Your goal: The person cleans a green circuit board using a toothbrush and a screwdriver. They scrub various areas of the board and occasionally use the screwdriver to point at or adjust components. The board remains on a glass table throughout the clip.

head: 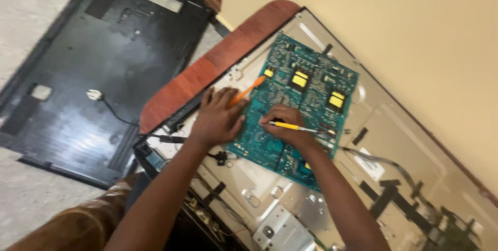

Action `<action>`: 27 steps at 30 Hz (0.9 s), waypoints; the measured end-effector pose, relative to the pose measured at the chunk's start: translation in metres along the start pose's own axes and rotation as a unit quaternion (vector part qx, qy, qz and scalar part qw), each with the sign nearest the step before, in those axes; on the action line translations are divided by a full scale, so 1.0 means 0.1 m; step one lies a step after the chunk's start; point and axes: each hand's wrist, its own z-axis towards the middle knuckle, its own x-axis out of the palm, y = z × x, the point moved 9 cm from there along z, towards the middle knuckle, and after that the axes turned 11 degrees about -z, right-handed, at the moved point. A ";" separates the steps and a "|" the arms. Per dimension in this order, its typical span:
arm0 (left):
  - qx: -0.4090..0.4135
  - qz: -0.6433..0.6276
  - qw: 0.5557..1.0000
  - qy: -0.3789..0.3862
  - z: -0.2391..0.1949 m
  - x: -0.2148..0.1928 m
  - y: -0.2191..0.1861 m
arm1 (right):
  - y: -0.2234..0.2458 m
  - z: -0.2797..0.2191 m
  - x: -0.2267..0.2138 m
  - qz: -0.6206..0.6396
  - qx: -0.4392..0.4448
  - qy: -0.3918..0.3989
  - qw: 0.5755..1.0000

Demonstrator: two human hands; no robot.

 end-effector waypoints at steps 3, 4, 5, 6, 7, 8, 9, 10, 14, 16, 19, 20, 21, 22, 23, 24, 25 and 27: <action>0.015 -0.008 1.000 -0.019 0.05 -0.10 -0.01 | -0.12 0.07 -0.02 -0.009 0.083 -0.010 0.996; 0.018 -0.011 1.000 -0.023 0.07 -0.16 0.01 | -0.07 0.14 -0.02 -0.026 0.057 -0.013 0.998; 0.019 -0.017 0.999 -0.025 0.05 -0.18 0.02 | -0.03 0.17 0.00 -0.042 0.034 -0.015 0.998; 0.021 -0.023 0.999 -0.026 0.03 -0.21 0.06 | -0.01 0.21 0.04 -0.057 0.011 -0.016 0.998; 0.016 -0.019 0.999 -0.025 0.00 -0.16 0.05 | -0.02 0.15 0.05 -0.043 0.012 -0.016 0.999; 0.011 -0.015 1.000 -0.023 -0.03 -0.13 0.05 | -0.05 0.11 0.06 -0.028 0.013 -0.015 0.999; 0.012 -0.015 1.000 -0.024 -0.01 -0.08 0.04 | -0.08 0.07 0.03 -0.020 0.015 -0.016 1.000; 0.013 -0.022 0.999 -0.023 -0.01 -0.05 0.00 | -0.11 0.01 0.02 -0.020 0.026 -0.011 0.999; 0.017 -0.006 0.999 -0.032 0.07 -0.16 0.01 | -0.12 0.15 0.00 -0.009 0.027 -0.012 1.000; 0.015 0.001 0.999 -0.034 0.05 -0.21 0.04 | -0.08 0.19 0.02 -0.018 0.011 -0.023 1.000; 0.015 -0.011 0.999 -0.033 -0.03 -0.12 -0.01 | -0.09 0.04 0.04 -0.022 0.029 -0.026 0.999; 0.018 -0.015 0.999 -0.036 -0.02 -0.08 -0.05 | -0.16 -0.03 0.03 -0.001 0.067 -0.012 0.998; 0.021 -0.012 0.999 -0.045 0.00 -0.11 -0.04 | -0.21 -0.02 0.04 0.022 0.096 0.001 0.995; 0.021 -0.003 0.999 -0.036 0.02 -0.10 -0.05 | -0.16 0.00 0.00 -0.001 0.073 -0.006 0.997; 0.018 0.010 0.999 -0.028 0.04 -0.12 -0.02 | -0.11 0.07 -0.01 -0.022 0.046 -0.014 0.999; 0.016 0.023 0.999 -0.020 0.06 -0.15 0.02 | -0.05 0.14 0.00 -0.043 0.019 -0.022 0.999; 0.013 0.020 0.999 -0.021 0.03 -0.17 0.04 | -0.04 0.17 0.03 -0.047 0.015 -0.027 0.998; 0.011 0.006 1.000 -0.021 -0.01 -0.15 0.04 | -0.04 0.15 0.06 -0.057 0.014 -0.036 0.998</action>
